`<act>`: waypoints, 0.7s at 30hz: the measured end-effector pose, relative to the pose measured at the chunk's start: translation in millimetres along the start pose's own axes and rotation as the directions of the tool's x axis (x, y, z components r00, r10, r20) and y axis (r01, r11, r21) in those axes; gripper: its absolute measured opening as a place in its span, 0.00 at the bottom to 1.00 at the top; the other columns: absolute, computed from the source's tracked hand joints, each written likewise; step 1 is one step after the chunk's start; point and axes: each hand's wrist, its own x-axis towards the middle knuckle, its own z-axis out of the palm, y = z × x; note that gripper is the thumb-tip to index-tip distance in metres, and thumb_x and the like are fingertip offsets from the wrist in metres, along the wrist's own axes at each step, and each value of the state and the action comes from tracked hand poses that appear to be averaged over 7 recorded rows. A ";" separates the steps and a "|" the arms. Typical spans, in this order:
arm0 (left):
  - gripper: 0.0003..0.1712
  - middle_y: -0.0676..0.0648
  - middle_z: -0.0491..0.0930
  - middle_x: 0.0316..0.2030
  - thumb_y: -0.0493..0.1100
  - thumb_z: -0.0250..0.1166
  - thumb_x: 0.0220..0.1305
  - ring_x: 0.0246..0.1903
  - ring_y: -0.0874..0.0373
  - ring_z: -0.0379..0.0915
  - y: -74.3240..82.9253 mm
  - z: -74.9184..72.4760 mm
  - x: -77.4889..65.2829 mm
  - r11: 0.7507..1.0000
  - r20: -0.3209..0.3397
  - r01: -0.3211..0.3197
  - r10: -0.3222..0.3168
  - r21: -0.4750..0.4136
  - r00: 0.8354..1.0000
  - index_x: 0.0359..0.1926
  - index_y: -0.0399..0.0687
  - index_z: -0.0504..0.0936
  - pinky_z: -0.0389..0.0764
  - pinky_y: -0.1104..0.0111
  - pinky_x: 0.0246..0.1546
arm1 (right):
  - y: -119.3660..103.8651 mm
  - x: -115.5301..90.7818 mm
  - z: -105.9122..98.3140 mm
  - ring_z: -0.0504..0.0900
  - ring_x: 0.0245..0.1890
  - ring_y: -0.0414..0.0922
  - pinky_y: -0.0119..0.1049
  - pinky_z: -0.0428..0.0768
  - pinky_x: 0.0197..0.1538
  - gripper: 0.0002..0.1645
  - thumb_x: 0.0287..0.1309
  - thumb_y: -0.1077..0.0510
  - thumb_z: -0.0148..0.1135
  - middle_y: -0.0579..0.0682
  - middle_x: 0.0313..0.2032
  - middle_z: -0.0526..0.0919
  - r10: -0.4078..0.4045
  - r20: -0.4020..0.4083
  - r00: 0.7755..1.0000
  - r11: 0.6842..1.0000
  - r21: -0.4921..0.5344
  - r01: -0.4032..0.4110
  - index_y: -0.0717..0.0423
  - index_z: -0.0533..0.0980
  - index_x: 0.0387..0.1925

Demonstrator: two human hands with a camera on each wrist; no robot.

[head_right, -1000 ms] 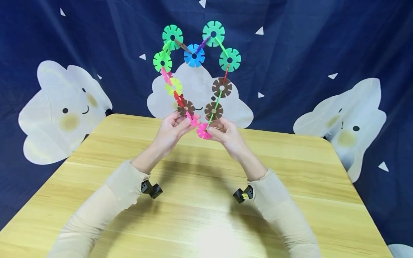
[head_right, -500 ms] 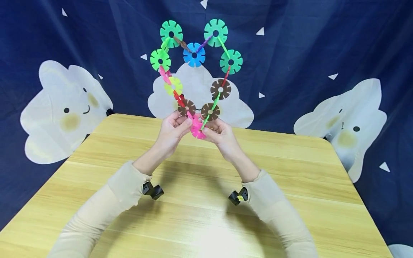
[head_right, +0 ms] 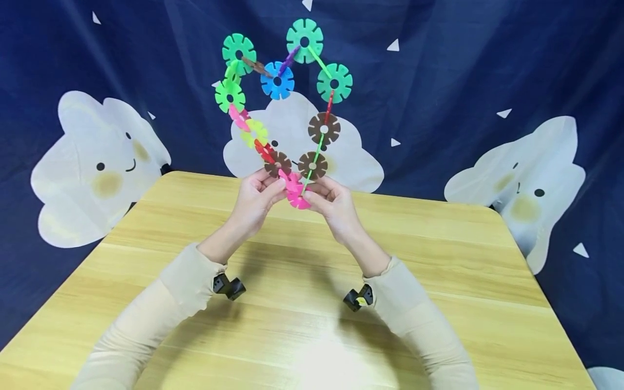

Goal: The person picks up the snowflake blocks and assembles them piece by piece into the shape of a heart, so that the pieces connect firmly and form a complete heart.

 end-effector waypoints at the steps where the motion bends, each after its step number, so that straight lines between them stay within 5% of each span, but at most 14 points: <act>1: 0.19 0.33 0.79 0.42 0.29 0.55 0.60 0.34 0.65 0.79 -0.8 -0.4 0.7 1.000 -0.002 -0.002 0.002 0.001 1.000 0.53 0.25 0.70 0.78 0.65 0.44 | 1.3 1.0 -1.2 0.80 0.31 0.38 0.32 0.80 0.40 0.19 0.56 0.75 0.47 0.46 0.31 0.81 -0.002 0.010 1.000 1.000 0.006 0.002 0.57 0.73 0.45; 4: 0.20 0.45 0.83 0.34 0.28 0.54 0.58 0.33 0.66 0.78 -2.9 -1.3 2.2 1.000 -0.007 -0.008 0.008 0.002 1.000 0.52 0.22 0.68 0.78 0.67 0.43 | 4.1 3.5 -4.1 0.81 0.31 0.38 0.32 0.80 0.39 0.19 0.55 0.75 0.48 0.45 0.31 0.81 -0.005 0.026 1.000 1.000 0.009 0.005 0.62 0.72 0.48; 7: 0.20 0.55 0.82 0.31 0.29 0.52 0.58 0.34 0.64 0.79 -2.6 -2.2 3.2 0.998 -0.017 0.000 -0.001 -0.068 1.000 0.52 0.22 0.67 0.78 0.68 0.43 | 6.2 4.5 -6.2 0.80 0.30 0.37 0.31 0.80 0.38 0.19 0.55 0.74 0.50 0.44 0.30 0.81 -0.019 0.040 0.999 1.000 -0.004 0.019 0.56 0.75 0.44; 11: 0.20 0.50 0.83 0.35 0.28 0.50 0.61 0.38 0.60 0.80 -0.3 -6.0 2.7 0.989 -0.001 -0.008 0.008 -0.149 1.000 0.54 0.22 0.66 0.77 0.66 0.44 | 7.6 3.2 -7.4 0.80 0.29 0.36 0.29 0.79 0.37 0.20 0.55 0.74 0.50 0.43 0.28 0.80 -0.047 0.037 0.998 0.999 -0.018 0.048 0.47 0.78 0.37; 21: 0.21 0.51 0.83 0.34 0.27 0.49 0.61 0.36 0.60 0.81 0.5 -9.0 1.7 0.991 0.031 -0.036 0.041 -0.132 0.999 0.54 0.18 0.63 0.77 0.65 0.44 | 10.0 2.7 -4.4 0.81 0.30 0.37 0.31 0.80 0.38 0.15 0.56 0.70 0.55 0.44 0.30 0.82 -0.059 0.055 0.997 0.998 0.007 0.059 0.48 0.78 0.38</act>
